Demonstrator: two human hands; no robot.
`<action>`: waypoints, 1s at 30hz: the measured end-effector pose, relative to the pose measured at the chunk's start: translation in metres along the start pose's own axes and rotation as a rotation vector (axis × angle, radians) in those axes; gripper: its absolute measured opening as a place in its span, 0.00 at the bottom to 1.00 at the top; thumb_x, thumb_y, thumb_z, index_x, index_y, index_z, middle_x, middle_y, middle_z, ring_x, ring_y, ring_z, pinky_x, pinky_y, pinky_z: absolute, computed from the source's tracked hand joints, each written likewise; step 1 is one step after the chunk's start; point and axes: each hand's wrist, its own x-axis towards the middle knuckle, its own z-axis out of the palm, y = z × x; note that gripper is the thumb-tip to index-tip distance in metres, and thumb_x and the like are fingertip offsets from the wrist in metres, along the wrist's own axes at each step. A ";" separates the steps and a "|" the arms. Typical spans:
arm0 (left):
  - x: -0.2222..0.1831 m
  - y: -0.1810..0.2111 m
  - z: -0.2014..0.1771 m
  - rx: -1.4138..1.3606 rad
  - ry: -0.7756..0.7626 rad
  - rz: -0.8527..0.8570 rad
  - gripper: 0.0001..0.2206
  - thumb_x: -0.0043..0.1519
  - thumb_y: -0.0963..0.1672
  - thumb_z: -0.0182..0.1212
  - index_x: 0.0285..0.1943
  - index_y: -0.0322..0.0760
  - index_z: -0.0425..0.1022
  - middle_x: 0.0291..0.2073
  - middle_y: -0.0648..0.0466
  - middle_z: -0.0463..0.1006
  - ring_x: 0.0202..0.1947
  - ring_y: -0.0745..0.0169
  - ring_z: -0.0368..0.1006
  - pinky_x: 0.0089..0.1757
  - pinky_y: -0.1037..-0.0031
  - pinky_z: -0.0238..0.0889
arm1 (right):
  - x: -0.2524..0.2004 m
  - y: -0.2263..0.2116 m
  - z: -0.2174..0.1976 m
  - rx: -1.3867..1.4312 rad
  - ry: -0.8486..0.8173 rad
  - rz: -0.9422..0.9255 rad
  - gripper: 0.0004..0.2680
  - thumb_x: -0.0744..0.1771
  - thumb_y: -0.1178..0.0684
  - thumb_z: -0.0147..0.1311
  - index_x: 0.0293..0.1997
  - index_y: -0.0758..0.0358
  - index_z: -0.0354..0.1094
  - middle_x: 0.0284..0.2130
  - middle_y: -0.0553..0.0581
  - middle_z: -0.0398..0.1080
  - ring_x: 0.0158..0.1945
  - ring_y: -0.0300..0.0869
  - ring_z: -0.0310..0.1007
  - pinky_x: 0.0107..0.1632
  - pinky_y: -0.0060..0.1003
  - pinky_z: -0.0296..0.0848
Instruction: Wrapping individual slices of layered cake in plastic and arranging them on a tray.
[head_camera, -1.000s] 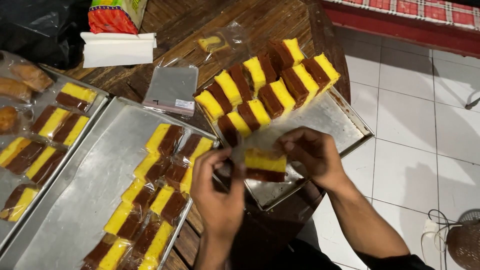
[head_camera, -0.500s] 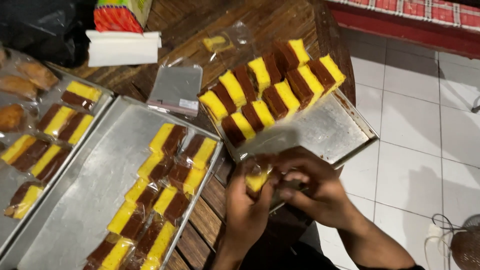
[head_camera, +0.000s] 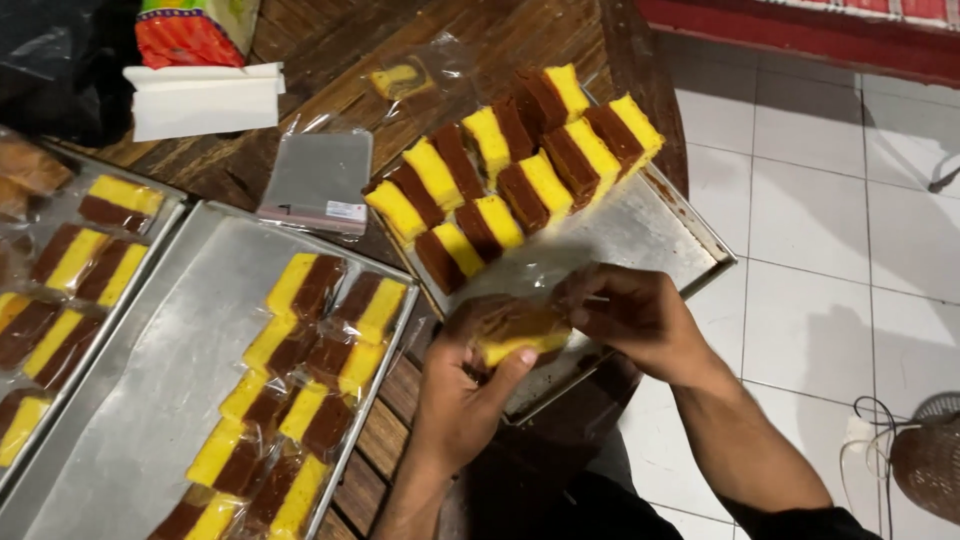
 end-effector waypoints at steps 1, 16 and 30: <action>0.003 -0.001 -0.001 0.116 0.024 0.029 0.17 0.61 0.50 0.60 0.57 0.44 0.75 0.46 0.53 0.82 0.40 0.62 0.78 0.36 0.74 0.70 | 0.002 -0.003 0.001 0.030 0.036 0.026 0.05 0.67 0.64 0.56 0.45 0.70 0.74 0.44 0.62 0.76 0.48 0.47 0.78 0.48 0.34 0.83; 0.018 -0.027 0.002 0.482 0.385 0.373 0.05 0.63 0.41 0.65 0.43 0.40 0.85 0.39 0.50 0.81 0.40 0.44 0.78 0.44 0.61 0.71 | 0.027 -0.009 -0.015 -0.390 0.097 -0.215 0.02 0.65 0.63 0.62 0.38 0.70 0.77 0.36 0.64 0.75 0.42 0.51 0.79 0.46 0.47 0.81; -0.035 -0.053 0.006 0.954 0.244 0.436 0.10 0.62 0.42 0.69 0.51 0.38 0.80 0.49 0.55 0.75 0.52 0.58 0.70 0.50 0.69 0.63 | -0.010 0.003 -0.012 -0.790 -0.166 -0.413 0.06 0.66 0.56 0.60 0.43 0.66 0.75 0.44 0.67 0.74 0.47 0.56 0.76 0.48 0.45 0.79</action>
